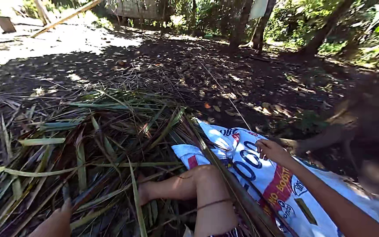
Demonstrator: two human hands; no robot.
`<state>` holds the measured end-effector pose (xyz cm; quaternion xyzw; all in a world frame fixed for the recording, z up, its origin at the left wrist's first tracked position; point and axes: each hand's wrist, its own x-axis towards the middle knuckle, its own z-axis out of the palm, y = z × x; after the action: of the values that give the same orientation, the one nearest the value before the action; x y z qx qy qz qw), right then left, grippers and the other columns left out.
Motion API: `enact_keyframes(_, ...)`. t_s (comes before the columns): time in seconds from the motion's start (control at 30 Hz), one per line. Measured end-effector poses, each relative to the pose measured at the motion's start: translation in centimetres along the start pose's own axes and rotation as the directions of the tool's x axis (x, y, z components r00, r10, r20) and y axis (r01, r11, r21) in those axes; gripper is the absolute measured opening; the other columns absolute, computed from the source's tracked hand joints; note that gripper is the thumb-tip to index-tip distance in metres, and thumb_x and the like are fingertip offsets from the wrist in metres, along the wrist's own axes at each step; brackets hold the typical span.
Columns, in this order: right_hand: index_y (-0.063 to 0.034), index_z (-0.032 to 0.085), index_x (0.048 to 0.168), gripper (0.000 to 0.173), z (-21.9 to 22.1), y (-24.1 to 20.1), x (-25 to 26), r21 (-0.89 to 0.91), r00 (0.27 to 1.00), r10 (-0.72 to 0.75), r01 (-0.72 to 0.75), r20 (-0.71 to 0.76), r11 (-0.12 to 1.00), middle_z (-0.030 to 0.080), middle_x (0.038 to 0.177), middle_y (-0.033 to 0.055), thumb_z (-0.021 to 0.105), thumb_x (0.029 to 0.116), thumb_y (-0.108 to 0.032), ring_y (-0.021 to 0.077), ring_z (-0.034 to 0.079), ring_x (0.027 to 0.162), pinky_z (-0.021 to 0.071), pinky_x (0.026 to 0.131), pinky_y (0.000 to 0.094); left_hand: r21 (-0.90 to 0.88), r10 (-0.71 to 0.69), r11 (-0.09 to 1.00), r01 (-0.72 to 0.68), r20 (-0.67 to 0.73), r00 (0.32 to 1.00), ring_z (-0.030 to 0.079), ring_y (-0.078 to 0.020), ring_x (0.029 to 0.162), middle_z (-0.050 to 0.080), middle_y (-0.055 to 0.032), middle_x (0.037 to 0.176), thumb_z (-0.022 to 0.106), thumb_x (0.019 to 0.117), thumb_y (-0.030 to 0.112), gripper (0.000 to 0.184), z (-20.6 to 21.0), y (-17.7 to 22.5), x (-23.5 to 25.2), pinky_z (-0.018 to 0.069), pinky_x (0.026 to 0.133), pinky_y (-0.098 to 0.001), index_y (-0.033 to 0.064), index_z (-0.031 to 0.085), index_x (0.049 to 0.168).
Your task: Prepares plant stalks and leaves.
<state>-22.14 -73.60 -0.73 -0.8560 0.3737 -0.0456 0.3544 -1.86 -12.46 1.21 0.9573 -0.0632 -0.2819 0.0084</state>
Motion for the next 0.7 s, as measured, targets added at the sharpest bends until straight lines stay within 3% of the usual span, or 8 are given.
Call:
enact_keyframes(0.1,0.0101,0.055,0.127,0.036,1.7,-2.3,0.5,0.042,0.998,-0.014,0.012,0.056,0.999,0.06,0.098,0.0197,0.032,0.1133,-0.015,0.0204,0.063,0.073,0.0546,0.071,0.037,-0.036,0.158,0.987,-0.158,-0.011,0.987,0.054,-0.0501,0.13,0.05,-0.0331,0.144,0.049,0.1087,0.021,0.053,-0.2,2.5,0.5,0.0428,0.106,-0.0642,-0.0038,0.035,0.154)
enact_keyframes(0.17,0.0089,0.055,0.126,0.035,2.9,-3.7,0.6,0.085,0.996,-0.034,0.027,0.083,0.996,0.06,0.092,0.0149,0.033,0.1132,-0.015,0.016,0.061,0.067,0.0538,0.067,0.0327,-0.102,0.284,0.952,-0.29,-0.071,0.956,0.056,-0.0479,0.127,0.056,-0.0313,0.138,0.039,0.1119,0.034,0.052,-0.6,4.3,0.2,0.0423,0.106,-0.0641,-0.0026,0.045,0.148)
enact_keyframes(0.3,0.0091,0.057,0.12,0.032,5.5,-6.8,0.2,0.199,0.968,-0.196,0.163,0.156,0.966,0.059,0.082,0.0076,0.034,0.1123,-0.012,0.0093,0.06,0.06,0.0541,0.059,0.0257,-0.304,0.479,0.817,-0.491,-0.117,0.87,0.065,-0.043,0.107,0.066,-0.0274,0.113,0.027,0.1134,0.037,0.053,-1.0,8.7,-1.4,0.047,0.095,-0.0623,-0.0005,0.058,0.135)
enact_keyframes(0.4,0.0083,0.056,0.122,0.034,7.9,-10.9,-1.1,0.345,0.935,-0.291,0.21,0.203,0.915,0.058,0.083,0.0035,0.033,0.1122,-0.015,0.0075,0.058,0.062,0.0537,0.062,0.0255,-0.488,0.621,0.592,-0.641,-0.23,0.749,0.059,-0.0242,0.079,0.062,-0.014,0.09,0.038,0.1113,0.034,0.044,0.5,12.4,-1.6,0.0486,0.076,-0.0451,-0.0001,0.065,0.118)
enact_keyframes(0.5,0.0065,0.055,0.122,0.032,11.4,-17.0,-2.5,0.579,0.916,-0.36,0.201,0.174,0.79,0.058,0.082,-0.0001,0.034,0.1121,-0.015,0.0066,0.059,0.065,0.0547,0.066,0.0248,-0.706,0.602,0.397,-0.586,-0.282,0.747,0.052,-0.0079,0.068,0.058,-0.0001,0.081,0.06,0.1031,0.033,0.03,2.0,16.6,-1.3,0.0453,0.066,-0.0293,0.0044,0.066,0.112)
enact_keyframes(0.6,0.0057,0.056,0.118,0.028,15.1,-22.7,-3.6,0.811,0.923,-0.366,0.124,0.117,0.572,0.062,0.079,0.0015,0.036,0.1117,-0.012,0.0086,0.064,0.065,0.0577,0.068,0.0246,-0.792,0.56,0.346,-0.502,-0.255,0.788,0.052,-0.0066,0.07,0.061,-0.0023,0.092,0.065,0.1008,0.031,0.041,2.8,19.4,-1.1,0.0449,0.065,-0.0258,0.0032,0.06,0.131)
enact_keyframes(0.67,0.0018,0.056,0.119,0.026,17.1,-25.5,-4.5,0.883,0.931,-0.35,0.074,0.106,0.463,0.06,0.079,0.0007,0.036,0.112,-0.015,0.0081,0.062,0.063,0.0565,0.065,0.0232,-0.84,0.523,0.317,-0.441,-0.233,0.82,0.053,-0.0073,0.07,0.063,-0.0044,0.095,0.064,0.1019,0.027,0.039,3.5,19.8,-1.0,0.0458,0.066,-0.0259,0.0018,0.059,0.132)
enact_keyframes(0.7,-0.0017,0.056,0.121,0.027,18.1,-26.2,-4.8,0.899,0.926,-0.364,0.069,0.104,0.432,0.06,0.081,-0.0009,0.036,0.1125,-0.018,0.0062,0.06,0.061,0.0547,0.063,0.0212,-0.868,0.501,0.279,-0.411,-0.234,0.833,0.049,-0.005,0.06,0.06,-0.0019,0.086,0.061,0.1035,0.025,0.033,4.1,19.5,-0.8,0.0437,0.057,-0.0225,0.0022,0.061,0.127)
